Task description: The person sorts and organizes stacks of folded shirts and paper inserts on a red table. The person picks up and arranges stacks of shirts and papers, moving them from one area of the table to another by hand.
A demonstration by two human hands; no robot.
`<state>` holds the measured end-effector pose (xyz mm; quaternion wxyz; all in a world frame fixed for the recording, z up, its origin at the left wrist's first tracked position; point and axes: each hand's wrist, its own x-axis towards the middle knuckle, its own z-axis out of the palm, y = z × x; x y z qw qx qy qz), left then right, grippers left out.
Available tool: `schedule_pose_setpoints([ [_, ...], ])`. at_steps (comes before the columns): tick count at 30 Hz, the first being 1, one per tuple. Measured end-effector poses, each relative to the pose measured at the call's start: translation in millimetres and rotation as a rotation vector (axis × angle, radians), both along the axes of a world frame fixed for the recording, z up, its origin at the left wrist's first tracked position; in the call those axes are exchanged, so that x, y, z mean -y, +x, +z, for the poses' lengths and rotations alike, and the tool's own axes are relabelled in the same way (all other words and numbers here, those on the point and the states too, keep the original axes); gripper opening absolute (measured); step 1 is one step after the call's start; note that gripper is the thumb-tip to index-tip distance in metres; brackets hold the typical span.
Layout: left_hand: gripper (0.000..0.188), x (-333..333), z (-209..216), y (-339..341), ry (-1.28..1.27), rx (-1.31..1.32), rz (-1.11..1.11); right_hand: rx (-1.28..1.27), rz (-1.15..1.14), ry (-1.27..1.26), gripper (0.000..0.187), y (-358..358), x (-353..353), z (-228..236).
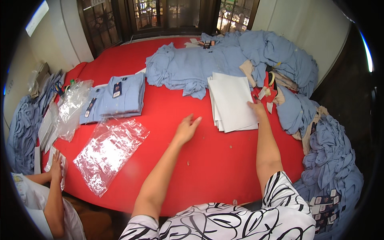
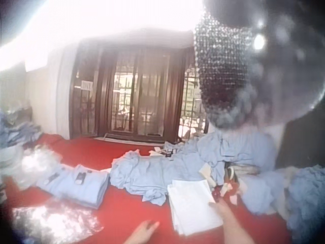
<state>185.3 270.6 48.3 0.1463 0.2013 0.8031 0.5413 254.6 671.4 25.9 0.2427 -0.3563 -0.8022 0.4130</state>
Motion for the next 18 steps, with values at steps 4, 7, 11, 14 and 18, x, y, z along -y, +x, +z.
schedule_pose_setpoints([
  [4,0.081,-84.5,-10.2,-47.8,0.26,0.281,0.056,0.119,0.099,-0.362,0.061,-10.8,22.4,7.9],
  [7,0.074,-110.7,-34.0,-88.5,0.107,0.248,-0.093,0.163,0.197,-0.419,0.057,-8.9,45.1,18.8],
  [11,0.065,-101.5,-49.3,-71.5,0.316,0.146,-0.152,-0.215,0.325,-0.544,0.056,24.2,77.4,22.8],
  [14,0.064,-70.0,6.7,-21.5,0.446,0.01,-0.133,-0.448,0.41,-0.483,0.063,59.8,111.1,71.9],
  [18,0.075,-23.2,72.5,19.8,0.402,0.027,-0.188,-0.56,0.418,-0.369,0.063,93.4,148.7,117.8],
])
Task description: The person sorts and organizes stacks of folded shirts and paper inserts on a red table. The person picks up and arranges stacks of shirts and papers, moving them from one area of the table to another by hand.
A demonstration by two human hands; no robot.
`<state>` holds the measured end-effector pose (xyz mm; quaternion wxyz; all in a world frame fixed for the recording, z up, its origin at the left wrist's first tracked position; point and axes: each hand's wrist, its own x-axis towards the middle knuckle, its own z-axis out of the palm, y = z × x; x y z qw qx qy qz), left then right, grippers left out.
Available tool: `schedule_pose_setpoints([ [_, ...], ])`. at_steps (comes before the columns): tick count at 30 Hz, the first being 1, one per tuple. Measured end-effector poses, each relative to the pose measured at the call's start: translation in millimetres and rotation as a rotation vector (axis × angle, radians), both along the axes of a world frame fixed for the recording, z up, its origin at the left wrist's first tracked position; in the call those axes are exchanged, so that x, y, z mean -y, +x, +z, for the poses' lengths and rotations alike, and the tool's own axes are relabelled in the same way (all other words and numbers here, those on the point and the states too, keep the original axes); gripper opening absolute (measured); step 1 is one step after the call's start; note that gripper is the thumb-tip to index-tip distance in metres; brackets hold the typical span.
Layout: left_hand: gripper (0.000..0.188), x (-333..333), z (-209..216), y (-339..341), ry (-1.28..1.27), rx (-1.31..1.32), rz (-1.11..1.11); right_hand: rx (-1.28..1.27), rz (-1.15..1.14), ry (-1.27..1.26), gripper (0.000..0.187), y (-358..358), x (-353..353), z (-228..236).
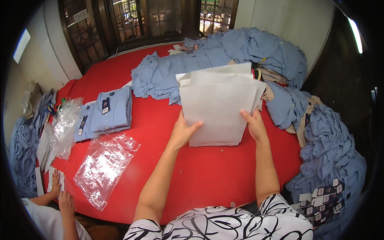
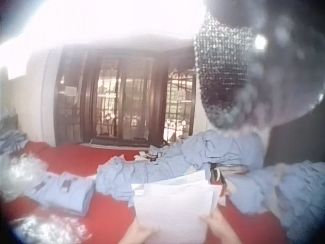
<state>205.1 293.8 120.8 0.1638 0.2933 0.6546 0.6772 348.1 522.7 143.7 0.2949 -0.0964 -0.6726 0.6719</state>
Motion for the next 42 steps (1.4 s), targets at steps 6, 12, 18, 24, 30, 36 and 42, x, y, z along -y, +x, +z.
schedule_pose_setpoints([
  [6,0.086,21.3,-12.5,20.2,0.159,-0.078,-0.073,-0.088,-0.004,0.013,0.055,34.9,18.8,-38.6],
  [12,0.059,30.8,-75.6,46.1,-0.192,0.154,-0.132,0.174,-0.113,-0.038,0.052,64.9,45.4,-129.8],
  [18,0.055,41.7,-65.8,98.7,-0.099,0.292,-0.161,0.113,-0.118,-0.002,0.06,91.2,48.6,-120.4],
  [24,0.071,63.5,-5.3,135.5,0.138,0.424,-0.238,0.76,-0.301,0.771,0.058,101.0,107.0,-90.3],
  [30,0.082,55.6,14.5,157.7,-0.132,-0.023,-0.261,0.197,0.149,0.187,0.061,96.3,131.8,-8.1],
  [36,0.1,21.6,22.3,169.0,-0.067,-0.002,-0.265,0.335,0.206,0.139,0.063,86.7,95.9,12.8],
  [42,0.098,17.6,10.9,173.1,0.095,0.268,-0.284,0.305,0.231,-0.005,0.059,96.8,82.5,-8.2],
])
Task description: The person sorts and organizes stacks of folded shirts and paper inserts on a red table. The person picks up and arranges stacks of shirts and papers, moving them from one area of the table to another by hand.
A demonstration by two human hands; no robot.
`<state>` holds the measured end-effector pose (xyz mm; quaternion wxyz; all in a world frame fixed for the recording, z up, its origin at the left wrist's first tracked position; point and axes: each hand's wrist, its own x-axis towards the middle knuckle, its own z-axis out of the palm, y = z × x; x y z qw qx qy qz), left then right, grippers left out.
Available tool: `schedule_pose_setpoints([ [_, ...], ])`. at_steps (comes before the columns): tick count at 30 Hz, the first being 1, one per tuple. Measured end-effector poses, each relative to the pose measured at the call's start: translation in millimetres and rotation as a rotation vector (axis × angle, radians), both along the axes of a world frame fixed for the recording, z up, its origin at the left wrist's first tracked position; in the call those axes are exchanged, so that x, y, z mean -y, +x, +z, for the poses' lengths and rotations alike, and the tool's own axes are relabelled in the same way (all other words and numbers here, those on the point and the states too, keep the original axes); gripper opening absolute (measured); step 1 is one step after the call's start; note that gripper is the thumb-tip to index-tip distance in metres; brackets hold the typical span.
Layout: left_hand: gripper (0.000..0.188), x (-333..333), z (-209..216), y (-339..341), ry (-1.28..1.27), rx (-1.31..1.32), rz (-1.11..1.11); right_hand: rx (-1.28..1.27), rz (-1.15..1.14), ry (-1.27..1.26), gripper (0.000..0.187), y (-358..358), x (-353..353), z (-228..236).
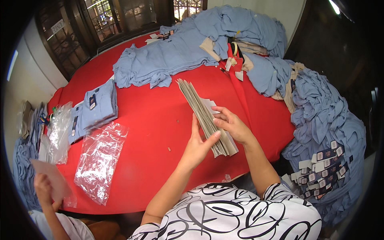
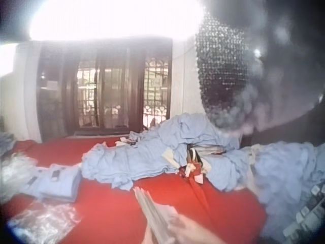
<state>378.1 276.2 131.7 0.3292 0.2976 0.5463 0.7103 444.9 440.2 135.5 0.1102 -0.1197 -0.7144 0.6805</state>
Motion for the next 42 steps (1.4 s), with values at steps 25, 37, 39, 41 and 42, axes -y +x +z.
schedule_pose_setpoints([
  [25,0.054,23.9,-39.3,15.4,0.066,0.483,-0.04,0.091,0.003,0.392,0.037,10.0,23.8,10.1],
  [37,0.053,23.6,-34.9,16.5,0.092,0.495,-0.078,0.207,0.087,0.476,0.031,10.9,24.5,21.7],
  [39,0.054,21.6,-32.7,16.8,0.102,0.497,-0.085,0.006,0.033,0.282,0.033,11.6,18.2,2.1],
  [41,0.054,21.7,-33.6,16.7,0.108,0.485,-0.066,0.042,0.122,0.462,0.032,9.1,20.4,12.1],
  [42,0.054,21.8,-35.4,16.0,0.112,0.481,-0.068,0.061,0.165,0.552,0.032,8.8,22.3,19.1],
])
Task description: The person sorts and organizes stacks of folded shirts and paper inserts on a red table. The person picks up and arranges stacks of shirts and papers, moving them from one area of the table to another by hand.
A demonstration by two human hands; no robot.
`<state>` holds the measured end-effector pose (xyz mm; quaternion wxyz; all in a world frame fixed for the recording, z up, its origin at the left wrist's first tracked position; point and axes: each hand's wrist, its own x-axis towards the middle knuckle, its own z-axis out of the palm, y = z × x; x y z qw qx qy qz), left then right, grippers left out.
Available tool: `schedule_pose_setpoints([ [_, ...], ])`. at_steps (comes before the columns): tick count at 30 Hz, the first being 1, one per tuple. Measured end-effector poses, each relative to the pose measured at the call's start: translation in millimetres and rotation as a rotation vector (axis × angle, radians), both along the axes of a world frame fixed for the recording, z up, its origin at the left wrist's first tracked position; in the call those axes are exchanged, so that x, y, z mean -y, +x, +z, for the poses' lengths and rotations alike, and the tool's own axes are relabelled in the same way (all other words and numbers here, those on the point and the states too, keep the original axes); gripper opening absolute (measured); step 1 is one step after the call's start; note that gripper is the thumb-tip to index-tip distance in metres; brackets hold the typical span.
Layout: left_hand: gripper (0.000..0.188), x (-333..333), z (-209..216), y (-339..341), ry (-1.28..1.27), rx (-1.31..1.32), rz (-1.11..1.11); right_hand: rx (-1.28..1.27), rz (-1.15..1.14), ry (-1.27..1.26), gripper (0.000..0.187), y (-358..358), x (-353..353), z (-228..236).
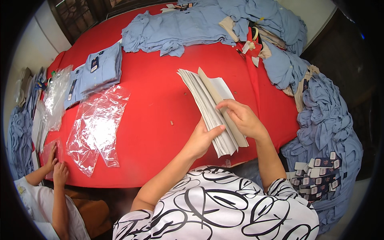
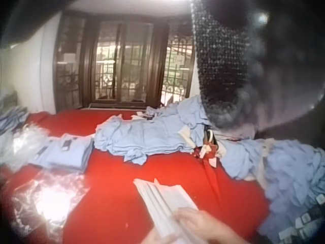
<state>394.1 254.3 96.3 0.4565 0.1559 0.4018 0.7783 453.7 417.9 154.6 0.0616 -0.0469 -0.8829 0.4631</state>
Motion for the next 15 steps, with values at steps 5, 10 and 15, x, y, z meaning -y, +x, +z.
schedule_pose_setpoints([
  [5,0.056,0.5,-6.4,-3.4,-0.002,-0.037,-0.02,0.252,-0.067,0.104,0.024,-1.3,12.9,20.6],
  [10,0.062,-0.6,-1.7,-3.0,0.005,0.004,-0.016,-0.143,-0.075,0.004,0.019,-0.9,-0.3,-15.0],
  [15,0.066,1.1,-3.2,-5.2,0.022,0.007,-0.043,0.159,-0.054,-0.014,0.032,-1.7,2.3,10.3],
])
